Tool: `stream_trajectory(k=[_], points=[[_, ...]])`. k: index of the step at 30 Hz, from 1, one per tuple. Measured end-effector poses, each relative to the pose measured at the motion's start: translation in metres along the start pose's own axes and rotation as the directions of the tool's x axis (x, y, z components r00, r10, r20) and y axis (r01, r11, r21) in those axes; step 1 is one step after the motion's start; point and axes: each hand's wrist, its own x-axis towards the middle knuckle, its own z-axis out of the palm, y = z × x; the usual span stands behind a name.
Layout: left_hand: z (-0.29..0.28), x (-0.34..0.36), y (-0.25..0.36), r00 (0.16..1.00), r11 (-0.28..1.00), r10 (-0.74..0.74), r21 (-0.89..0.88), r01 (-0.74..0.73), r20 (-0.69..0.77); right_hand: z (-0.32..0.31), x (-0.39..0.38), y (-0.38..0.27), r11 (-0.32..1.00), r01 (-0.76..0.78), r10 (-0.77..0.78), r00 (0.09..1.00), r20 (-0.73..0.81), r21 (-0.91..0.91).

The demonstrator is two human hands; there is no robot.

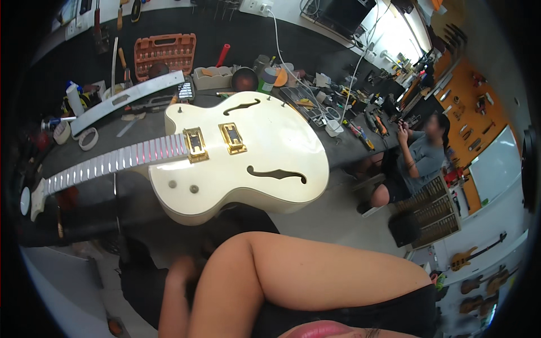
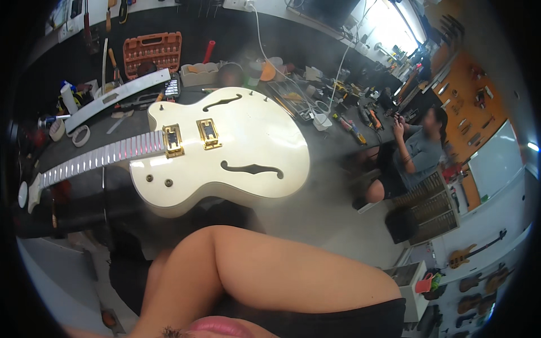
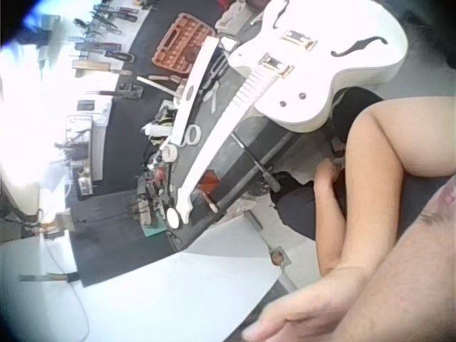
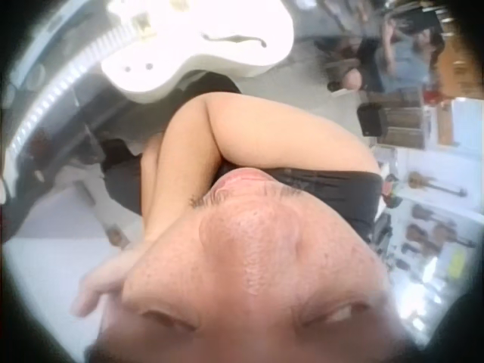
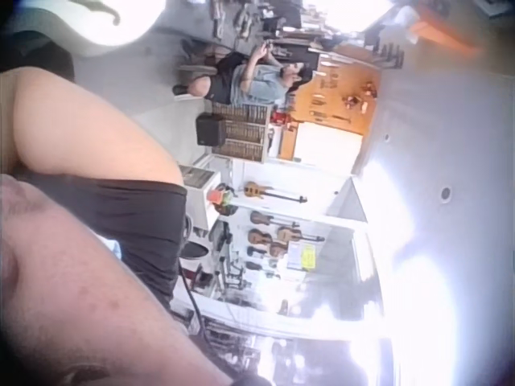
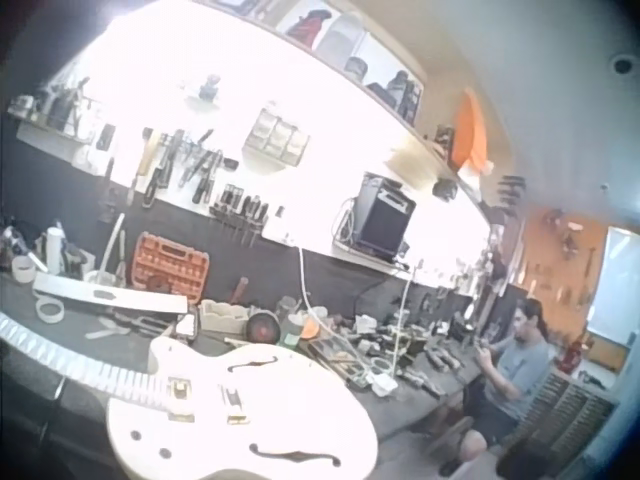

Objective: The person uses a metal file to smooth the edges of the frets on a white electric guitar's fretboard. The guitar is held in the lap while the person files the frets one by one, moving from the lower frets toward the headstock. The person occasionally pauses to inspect the frets and reposition the guitar.

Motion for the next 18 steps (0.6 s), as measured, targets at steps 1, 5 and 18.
stream_trajectory(k=[1, 5, 18], points=[[0.000, 0.002, 0.002, 1.000, 1.000, 0.005, 0.004, -0.005, -0.006, 0.001, 0.001, 0.002, 1.000, -0.017, 0.017, 1.000, 0.006, 0.010], [0.002, 0.003, 0.015, 0.999, 0.999, 0.039, 0.007, -0.039, -0.031, 0.008, -0.003, 0.004, 0.997, -0.074, 0.074, 0.997, 0.028, 0.003], [0.013, 0.025, 0.055, 0.992, 0.990, 0.124, 0.061, -0.125, 0.018, 0.011, -0.018, 0.011, 0.987, -0.158, 0.158, 0.987, -0.007, -0.013]])
